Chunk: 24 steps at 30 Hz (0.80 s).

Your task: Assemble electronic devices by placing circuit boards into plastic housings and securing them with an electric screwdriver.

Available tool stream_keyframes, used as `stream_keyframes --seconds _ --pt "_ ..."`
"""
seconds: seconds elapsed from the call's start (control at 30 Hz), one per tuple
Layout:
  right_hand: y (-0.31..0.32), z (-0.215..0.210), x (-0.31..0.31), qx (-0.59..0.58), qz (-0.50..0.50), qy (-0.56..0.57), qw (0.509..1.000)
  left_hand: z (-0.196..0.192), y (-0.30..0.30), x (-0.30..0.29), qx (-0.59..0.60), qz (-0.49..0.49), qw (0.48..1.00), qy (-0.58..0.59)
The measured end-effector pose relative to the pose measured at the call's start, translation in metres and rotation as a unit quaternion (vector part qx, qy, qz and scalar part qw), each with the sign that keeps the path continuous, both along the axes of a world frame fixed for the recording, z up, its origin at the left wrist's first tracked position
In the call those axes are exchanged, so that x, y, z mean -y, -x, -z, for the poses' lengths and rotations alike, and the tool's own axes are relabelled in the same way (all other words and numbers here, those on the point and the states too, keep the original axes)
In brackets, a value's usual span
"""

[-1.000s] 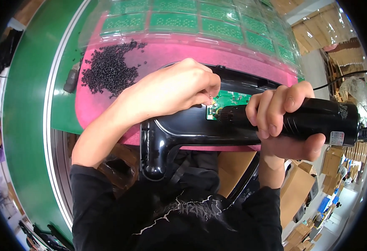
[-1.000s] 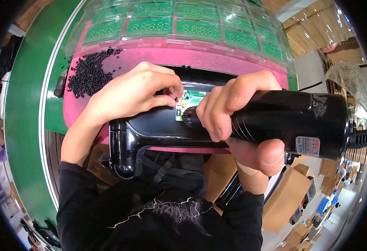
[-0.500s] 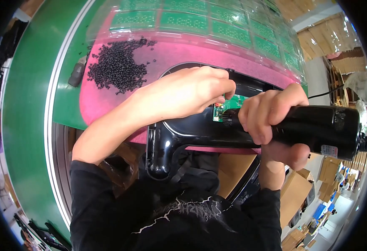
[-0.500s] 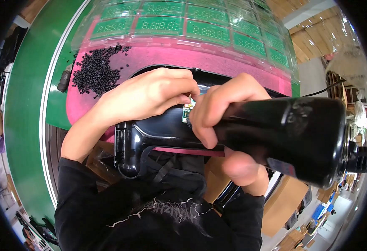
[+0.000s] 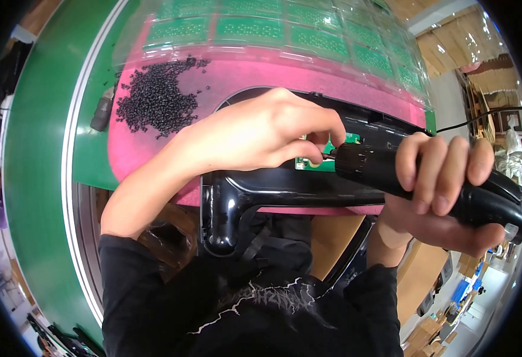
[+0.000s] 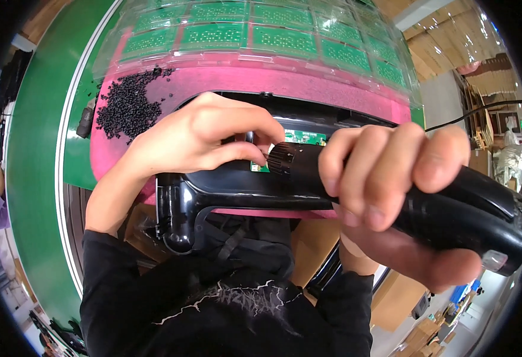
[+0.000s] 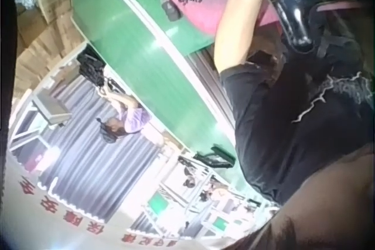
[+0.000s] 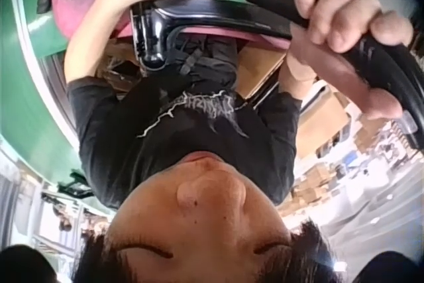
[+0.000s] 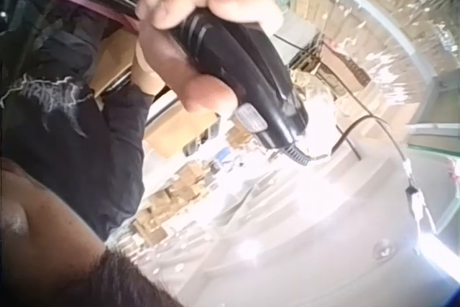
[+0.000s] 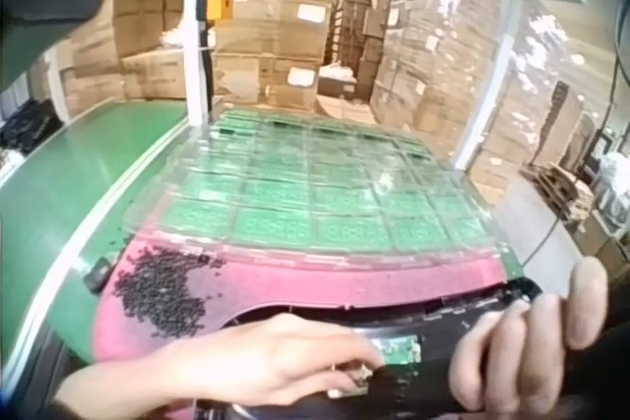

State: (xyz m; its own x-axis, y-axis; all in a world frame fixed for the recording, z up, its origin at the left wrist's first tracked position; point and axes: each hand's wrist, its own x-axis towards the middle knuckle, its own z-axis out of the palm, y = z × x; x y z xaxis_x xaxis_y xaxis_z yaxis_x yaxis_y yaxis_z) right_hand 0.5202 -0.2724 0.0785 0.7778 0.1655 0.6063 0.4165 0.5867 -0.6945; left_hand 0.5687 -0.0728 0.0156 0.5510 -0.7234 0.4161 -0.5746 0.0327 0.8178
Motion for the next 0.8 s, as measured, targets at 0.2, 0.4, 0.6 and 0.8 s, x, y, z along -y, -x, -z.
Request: stream_keyframes --seconds 0.2,0.4,0.6,0.8 --pt "0.009 -0.005 0.011 0.023 0.034 -0.038 0.998 -0.010 0.002 0.009 -0.053 -0.011 0.998 0.029" --pt "0.009 0.002 0.012 0.039 0.057 -0.068 0.995 -0.003 0.005 0.013 -0.074 -0.020 0.995 0.056" --pt "0.016 -0.001 0.051 0.000 0.068 0.061 0.996 0.002 -0.006 0.014 0.021 -0.056 0.997 0.054" --pt "0.015 0.016 0.058 -0.064 0.162 0.122 0.977 0.002 -0.006 0.002 0.002 -0.090 0.991 0.097"
